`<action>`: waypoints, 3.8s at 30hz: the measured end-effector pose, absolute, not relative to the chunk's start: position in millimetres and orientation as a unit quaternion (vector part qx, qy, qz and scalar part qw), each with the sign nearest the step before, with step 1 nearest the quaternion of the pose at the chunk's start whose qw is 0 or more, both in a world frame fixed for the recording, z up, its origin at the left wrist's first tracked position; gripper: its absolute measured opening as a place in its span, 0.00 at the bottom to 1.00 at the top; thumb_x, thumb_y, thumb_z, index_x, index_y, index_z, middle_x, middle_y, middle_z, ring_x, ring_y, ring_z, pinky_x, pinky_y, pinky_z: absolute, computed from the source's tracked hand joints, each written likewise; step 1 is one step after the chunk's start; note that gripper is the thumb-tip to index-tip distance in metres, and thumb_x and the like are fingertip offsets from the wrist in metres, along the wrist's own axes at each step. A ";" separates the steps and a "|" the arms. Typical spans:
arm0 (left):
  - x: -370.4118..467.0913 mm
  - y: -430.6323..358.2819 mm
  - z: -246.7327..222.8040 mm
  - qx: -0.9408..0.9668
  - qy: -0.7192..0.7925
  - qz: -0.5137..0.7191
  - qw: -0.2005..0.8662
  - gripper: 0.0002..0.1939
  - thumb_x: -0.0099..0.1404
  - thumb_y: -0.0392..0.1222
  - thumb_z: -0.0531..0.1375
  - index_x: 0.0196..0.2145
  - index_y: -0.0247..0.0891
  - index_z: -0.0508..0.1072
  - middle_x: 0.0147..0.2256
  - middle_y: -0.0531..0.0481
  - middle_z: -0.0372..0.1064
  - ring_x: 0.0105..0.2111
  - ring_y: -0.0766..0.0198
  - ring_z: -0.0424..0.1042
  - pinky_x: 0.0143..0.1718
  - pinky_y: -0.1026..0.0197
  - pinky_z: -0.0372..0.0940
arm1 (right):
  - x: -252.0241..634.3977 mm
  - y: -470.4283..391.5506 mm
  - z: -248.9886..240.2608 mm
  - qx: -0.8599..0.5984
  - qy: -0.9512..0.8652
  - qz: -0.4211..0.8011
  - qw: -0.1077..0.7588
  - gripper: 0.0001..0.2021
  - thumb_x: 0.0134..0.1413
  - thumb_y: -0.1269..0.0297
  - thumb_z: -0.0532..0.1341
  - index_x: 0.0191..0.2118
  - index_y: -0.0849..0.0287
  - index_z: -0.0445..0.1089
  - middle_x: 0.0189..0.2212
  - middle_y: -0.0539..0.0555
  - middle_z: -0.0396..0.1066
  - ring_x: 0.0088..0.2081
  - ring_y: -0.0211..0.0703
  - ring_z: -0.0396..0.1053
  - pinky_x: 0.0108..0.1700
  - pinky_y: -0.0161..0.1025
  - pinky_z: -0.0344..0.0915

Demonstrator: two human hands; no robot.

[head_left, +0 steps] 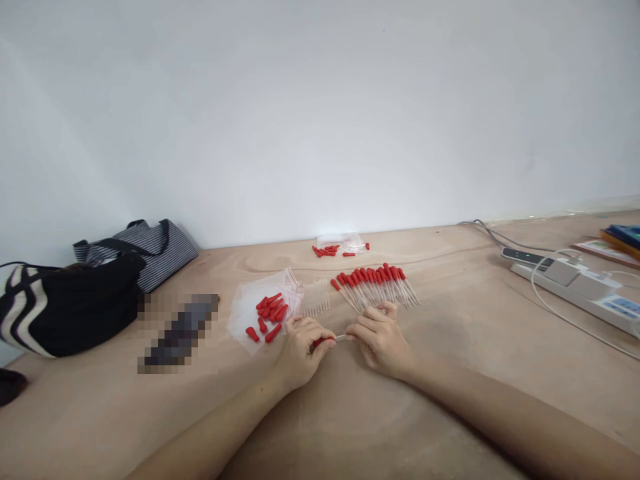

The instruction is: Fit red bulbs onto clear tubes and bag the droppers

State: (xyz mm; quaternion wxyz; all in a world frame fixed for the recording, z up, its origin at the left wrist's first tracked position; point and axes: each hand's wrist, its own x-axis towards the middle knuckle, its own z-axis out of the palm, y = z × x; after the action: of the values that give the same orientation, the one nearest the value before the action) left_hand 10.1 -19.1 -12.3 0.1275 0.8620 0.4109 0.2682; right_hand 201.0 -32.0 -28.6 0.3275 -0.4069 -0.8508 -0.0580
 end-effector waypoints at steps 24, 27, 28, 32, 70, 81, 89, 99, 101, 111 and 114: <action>9.1 -19.7 -13.7 0.865 0.396 0.292 0.101 0.07 0.58 0.43 0.58 0.35 0.44 0.72 0.28 0.55 0.73 0.33 0.62 0.68 0.48 0.48 0.43 | 196.1 -27.0 -20.1 -0.509 -0.805 0.181 0.245 0.18 0.60 0.62 0.44 0.26 0.57 0.67 0.22 0.48 0.69 0.31 0.38 0.62 0.40 0.41 0.43; 6.4 -19.7 -14.5 0.868 0.375 0.317 0.077 0.06 0.61 0.40 0.55 0.33 0.45 0.72 0.27 0.55 0.73 0.31 0.64 0.68 0.51 0.47 0.39 | 200.5 -27.2 -20.1 -0.481 -0.816 0.193 0.257 0.14 0.59 0.60 0.47 0.31 0.57 0.66 0.26 0.48 0.70 0.31 0.37 0.63 0.40 0.40 0.44; 5.5 -20.0 -14.7 0.869 0.369 0.321 0.071 0.07 0.61 0.39 0.54 0.32 0.44 0.72 0.27 0.56 0.72 0.31 0.64 0.68 0.51 0.47 0.38 | 202.0 -28.0 -19.3 -0.465 -0.825 0.189 0.260 0.12 0.58 0.60 0.48 0.32 0.57 0.66 0.27 0.48 0.70 0.31 0.36 0.62 0.40 0.39 0.44; 3.5 -20.3 -17.2 0.872 0.367 0.317 0.072 0.08 0.61 0.41 0.54 0.27 0.42 0.71 0.24 0.56 0.71 0.29 0.65 0.68 0.51 0.48 0.40 | 206.3 -33.3 -14.0 -0.420 -0.859 0.110 0.270 0.08 0.55 0.63 0.52 0.30 0.58 0.66 0.27 0.49 0.69 0.33 0.37 0.61 0.39 0.39 0.43; -41.4 18.1 -2.9 0.752 0.601 0.185 -0.199 0.07 0.55 0.43 0.56 0.24 0.40 0.72 0.32 0.46 0.68 0.38 0.54 0.63 0.43 0.47 0.48 | 141.4 56.8 -16.0 -0.686 -0.696 0.011 0.210 0.12 0.50 0.61 0.52 0.31 0.58 0.71 0.33 0.58 0.71 0.40 0.47 0.62 0.41 0.46 0.44; -38.9 17.1 -1.3 0.738 0.607 0.217 -0.199 0.10 0.57 0.39 0.52 0.23 0.37 0.70 0.32 0.45 0.68 0.37 0.53 0.64 0.42 0.47 0.49 | 133.6 71.3 -4.5 -0.745 -0.645 0.074 0.153 0.10 0.45 0.64 0.56 0.31 0.62 0.71 0.30 0.61 0.72 0.37 0.51 0.66 0.42 0.48 0.46; -22.2 -0.5 -1.9 0.821 0.511 0.243 -0.074 0.08 0.62 0.39 0.50 0.29 0.37 0.67 0.30 0.48 0.70 0.36 0.57 0.65 0.39 0.52 0.51 | 161.1 51.4 -1.8 -0.699 -0.675 0.071 0.226 0.12 0.51 0.60 0.52 0.28 0.59 0.70 0.32 0.56 0.71 0.40 0.48 0.63 0.39 0.43 0.48; 7.2 -21.9 -20.2 0.880 0.413 0.227 0.065 0.10 0.64 0.38 0.48 0.35 0.42 0.69 0.33 0.52 0.69 0.36 0.61 0.67 0.39 0.56 0.54 | 228.9 -30.8 -26.2 -0.463 -0.834 0.024 0.299 0.09 0.53 0.69 0.51 0.37 0.56 0.67 0.28 0.52 0.70 0.34 0.40 0.63 0.42 0.41 0.45; 8.5 -22.0 -18.8 0.873 0.423 0.229 0.080 0.10 0.64 0.38 0.48 0.35 0.42 0.69 0.33 0.53 0.69 0.36 0.61 0.67 0.39 0.56 0.54 | 228.7 -39.6 -25.5 -0.452 -0.842 0.023 0.295 0.08 0.53 0.69 0.52 0.33 0.57 0.68 0.27 0.51 0.70 0.33 0.39 0.62 0.43 0.42 0.44; 8.2 -20.3 -16.9 0.853 0.451 0.236 0.115 0.10 0.63 0.40 0.48 0.34 0.41 0.69 0.34 0.53 0.71 0.36 0.60 0.67 0.40 0.55 0.55 | 217.0 -39.6 -28.8 -0.431 -0.849 0.018 0.304 0.10 0.53 0.69 0.51 0.35 0.57 0.69 0.26 0.51 0.69 0.32 0.39 0.62 0.42 0.42 0.44; 9.2 -18.6 -17.9 0.842 0.461 0.248 0.131 0.09 0.63 0.40 0.48 0.34 0.42 0.68 0.33 0.53 0.71 0.36 0.60 0.67 0.40 0.54 0.54 | 214.1 -40.0 -31.2 -0.423 -0.848 0.035 0.316 0.11 0.55 0.67 0.51 0.39 0.55 0.69 0.27 0.52 0.69 0.33 0.39 0.61 0.42 0.42 0.45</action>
State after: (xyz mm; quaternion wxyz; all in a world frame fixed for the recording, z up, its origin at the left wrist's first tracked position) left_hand 9.2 -18.6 -17.9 0.1314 0.8418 0.4612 0.2480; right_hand 214.1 -40.0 -31.2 0.3163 -0.4232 -0.8483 0.0351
